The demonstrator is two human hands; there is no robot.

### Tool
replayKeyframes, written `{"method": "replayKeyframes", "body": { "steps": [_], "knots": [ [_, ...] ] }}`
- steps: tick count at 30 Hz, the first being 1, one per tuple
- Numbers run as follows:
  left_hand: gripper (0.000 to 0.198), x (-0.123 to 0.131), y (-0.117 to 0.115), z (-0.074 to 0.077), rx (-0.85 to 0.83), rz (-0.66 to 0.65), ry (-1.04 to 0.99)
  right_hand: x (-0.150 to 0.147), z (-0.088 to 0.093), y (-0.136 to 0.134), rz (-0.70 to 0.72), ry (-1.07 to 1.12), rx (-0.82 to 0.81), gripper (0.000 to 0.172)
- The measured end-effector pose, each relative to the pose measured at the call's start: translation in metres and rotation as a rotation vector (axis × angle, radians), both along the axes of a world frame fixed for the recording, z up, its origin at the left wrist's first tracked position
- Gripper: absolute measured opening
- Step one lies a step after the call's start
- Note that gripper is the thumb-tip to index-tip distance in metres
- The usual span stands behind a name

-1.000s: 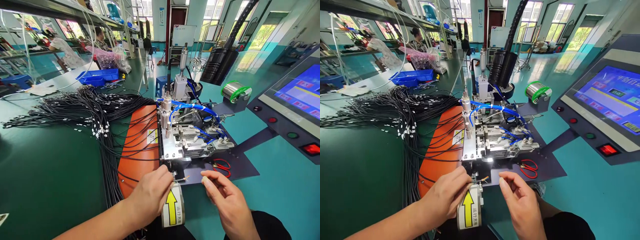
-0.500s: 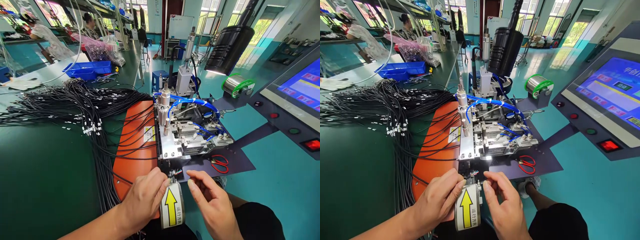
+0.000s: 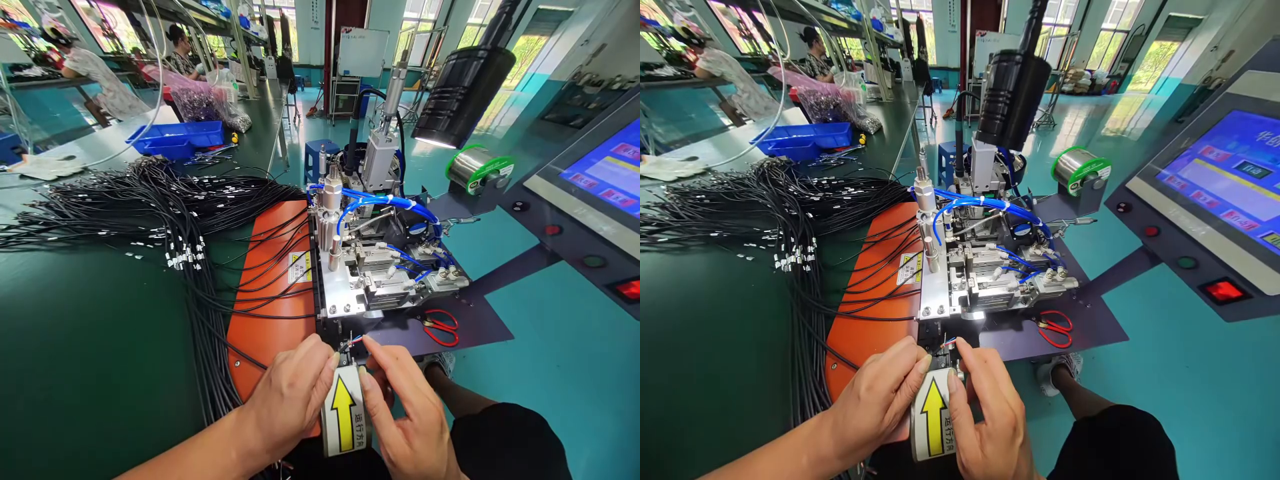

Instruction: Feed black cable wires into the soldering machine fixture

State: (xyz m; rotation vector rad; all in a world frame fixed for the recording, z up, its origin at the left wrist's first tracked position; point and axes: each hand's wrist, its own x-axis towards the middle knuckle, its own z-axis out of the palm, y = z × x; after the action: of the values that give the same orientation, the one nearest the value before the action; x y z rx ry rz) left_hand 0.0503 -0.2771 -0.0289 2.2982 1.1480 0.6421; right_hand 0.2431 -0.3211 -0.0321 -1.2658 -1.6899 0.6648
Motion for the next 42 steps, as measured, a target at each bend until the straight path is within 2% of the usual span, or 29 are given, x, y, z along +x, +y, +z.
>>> {"method": "replayKeyframes", "body": {
  "steps": [10, 15, 19, 22, 24, 26, 32, 38, 42],
  "knots": [
    [0.027, 0.002, 0.000, 0.000, 0.037, 0.014, 0.008, -0.014, -0.003, -0.005, -0.112, 0.065, 0.076, 0.043],
    [0.028, 0.002, 0.000, 0.001, 0.058, 0.010, 0.024, -0.015, -0.005, -0.008, -0.120, 0.111, 0.023, 0.038],
    [0.029, 0.002, 0.000, 0.001, 0.081, 0.003, 0.054, -0.012, -0.008, -0.007, -0.146, 0.176, -0.089, 0.031],
    [0.029, 0.002, 0.000, 0.001, 0.114, -0.015, 0.066, -0.010, -0.009, -0.001, -0.184, 0.301, -0.275, 0.019],
    [0.028, 0.002, 0.000, 0.001, 0.126, -0.034, 0.064, -0.010, -0.009, 0.004, -0.193, 0.392, -0.401, 0.022],
    [0.028, 0.002, 0.001, 0.001, 0.124, -0.045, 0.059, -0.012, -0.009, 0.007, -0.200, 0.426, -0.460, 0.027],
    [0.026, 0.001, 0.000, 0.000, 0.109, -0.052, 0.042, -0.017, -0.011, 0.003, -0.241, 0.263, -0.286, 0.024],
    [0.025, 0.002, 0.001, 0.000, 0.130, -0.070, 0.047, 0.006, 0.003, 0.016, -0.148, 0.626, -0.660, 0.030],
    [0.026, 0.002, 0.001, 0.001, 0.128, -0.082, 0.040, 0.009, 0.012, 0.022, -0.062, 0.764, -0.801, 0.032]
  ]
}}
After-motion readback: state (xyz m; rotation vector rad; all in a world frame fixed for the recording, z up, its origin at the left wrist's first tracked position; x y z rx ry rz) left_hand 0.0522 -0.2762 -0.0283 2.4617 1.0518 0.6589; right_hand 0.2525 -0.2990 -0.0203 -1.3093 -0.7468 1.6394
